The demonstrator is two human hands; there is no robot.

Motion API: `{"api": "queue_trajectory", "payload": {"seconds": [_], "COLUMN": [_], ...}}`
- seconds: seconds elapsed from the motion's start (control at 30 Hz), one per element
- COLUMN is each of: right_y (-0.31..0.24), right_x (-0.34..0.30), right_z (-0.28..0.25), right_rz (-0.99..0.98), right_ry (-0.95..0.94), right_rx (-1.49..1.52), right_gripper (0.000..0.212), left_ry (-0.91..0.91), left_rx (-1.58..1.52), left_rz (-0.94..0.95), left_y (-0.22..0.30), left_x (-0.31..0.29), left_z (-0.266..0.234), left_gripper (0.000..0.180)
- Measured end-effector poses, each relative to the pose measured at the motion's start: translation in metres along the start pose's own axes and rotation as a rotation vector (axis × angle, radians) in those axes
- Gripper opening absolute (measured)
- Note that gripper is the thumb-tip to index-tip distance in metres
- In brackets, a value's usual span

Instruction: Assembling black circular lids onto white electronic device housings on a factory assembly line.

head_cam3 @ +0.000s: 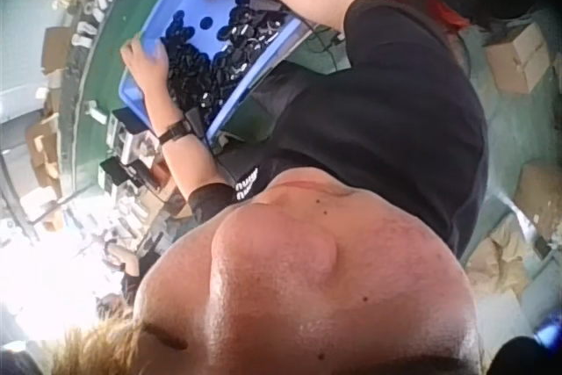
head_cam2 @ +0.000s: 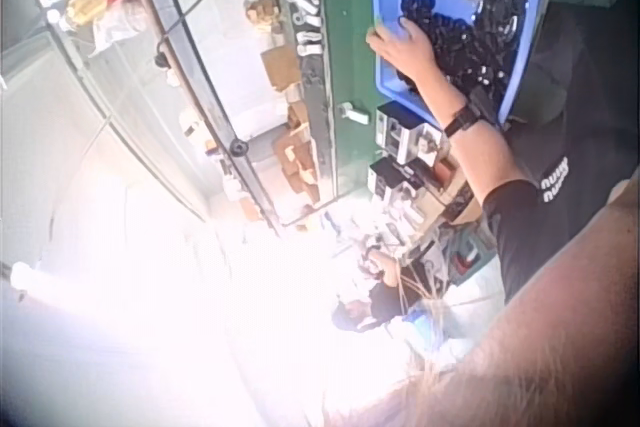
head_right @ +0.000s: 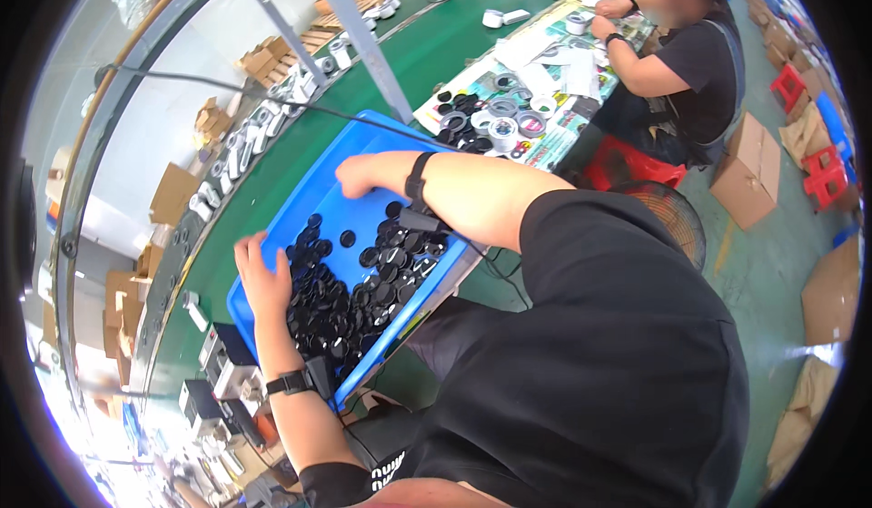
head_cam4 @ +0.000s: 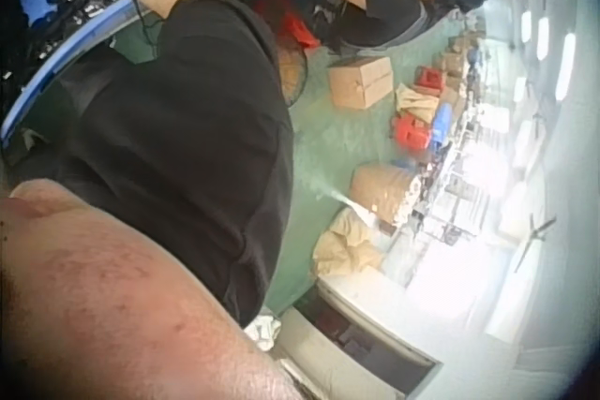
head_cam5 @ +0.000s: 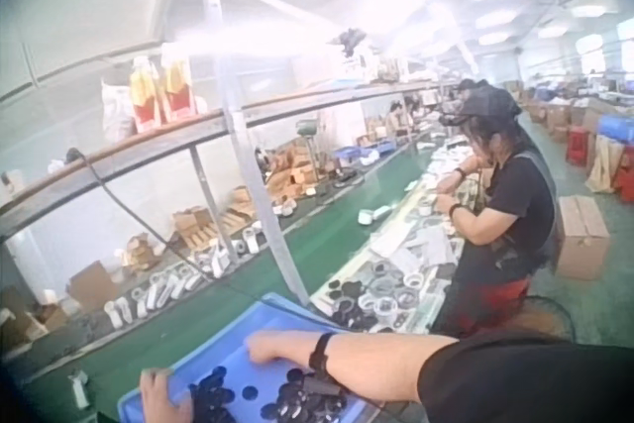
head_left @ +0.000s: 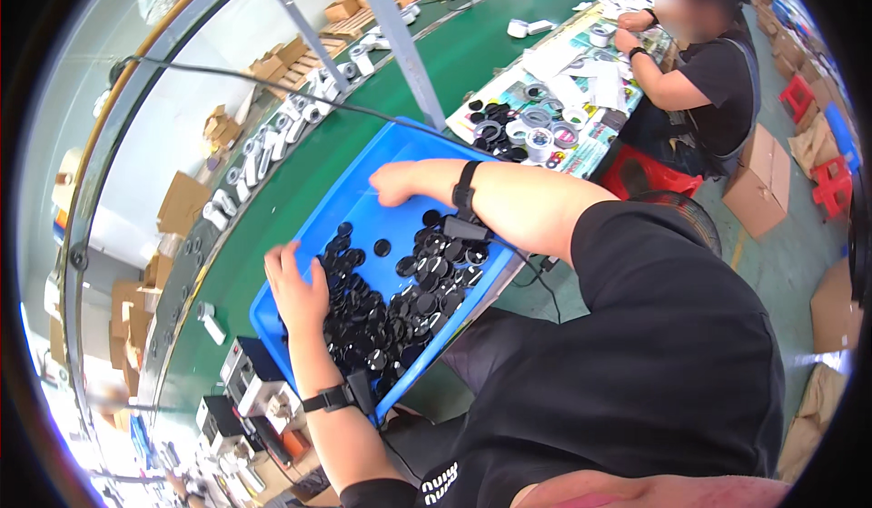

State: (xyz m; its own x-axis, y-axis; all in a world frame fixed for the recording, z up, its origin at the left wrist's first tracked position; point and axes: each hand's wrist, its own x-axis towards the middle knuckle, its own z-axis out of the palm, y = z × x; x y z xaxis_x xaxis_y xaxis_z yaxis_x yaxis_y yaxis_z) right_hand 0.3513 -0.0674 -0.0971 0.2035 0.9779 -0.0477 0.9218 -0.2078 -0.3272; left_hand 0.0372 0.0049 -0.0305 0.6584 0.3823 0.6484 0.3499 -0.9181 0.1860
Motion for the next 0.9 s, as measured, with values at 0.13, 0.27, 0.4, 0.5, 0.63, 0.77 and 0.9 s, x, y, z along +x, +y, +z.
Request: {"api": "queue_trajectory", "payload": {"seconds": [0.13,0.27,0.4,0.5,0.63,0.77,0.9], "right_y": [-0.01,-0.031,-0.042,-0.042,-0.033,-0.027,-0.034], "right_x": [0.005,-0.002,-0.017,-0.027,-0.036,-0.043,-0.049], "right_z": [0.017,0.019,0.002,-0.011,-0.031,-0.049,-0.054], "right_rz": [0.043,-0.321,-0.37,-0.19,0.133,0.273,0.275], "right_ry": [-0.022,0.036,0.082,0.211,0.111,0.053,0.06], "right_rx": [0.081,0.158,0.211,0.147,0.035,-0.058,-0.027], "right_gripper": [0.029,0.023,0.026,0.033,0.037,0.032,0.032], "left_ry": [-0.168,0.114,0.03,-0.018,-0.032,-0.04,-0.054], "left_rx": [-0.188,-0.413,-0.44,-0.493,-0.491,-0.581,-0.587], "left_rz": [-0.316,-0.352,-0.401,-0.37,-0.319,-0.388,-0.396], "left_y": [-0.04,-0.067,-0.061,-0.051,-0.05,-0.05,-0.047], "left_x": [-0.032,-0.032,-0.029,-0.032,-0.03,-0.027,-0.028], "left_z": [0.032,0.036,0.036,0.037,0.033,0.031,0.025], "left_gripper": [0.038,0.018,0.015,0.014,0.013,0.012,0.011]}}
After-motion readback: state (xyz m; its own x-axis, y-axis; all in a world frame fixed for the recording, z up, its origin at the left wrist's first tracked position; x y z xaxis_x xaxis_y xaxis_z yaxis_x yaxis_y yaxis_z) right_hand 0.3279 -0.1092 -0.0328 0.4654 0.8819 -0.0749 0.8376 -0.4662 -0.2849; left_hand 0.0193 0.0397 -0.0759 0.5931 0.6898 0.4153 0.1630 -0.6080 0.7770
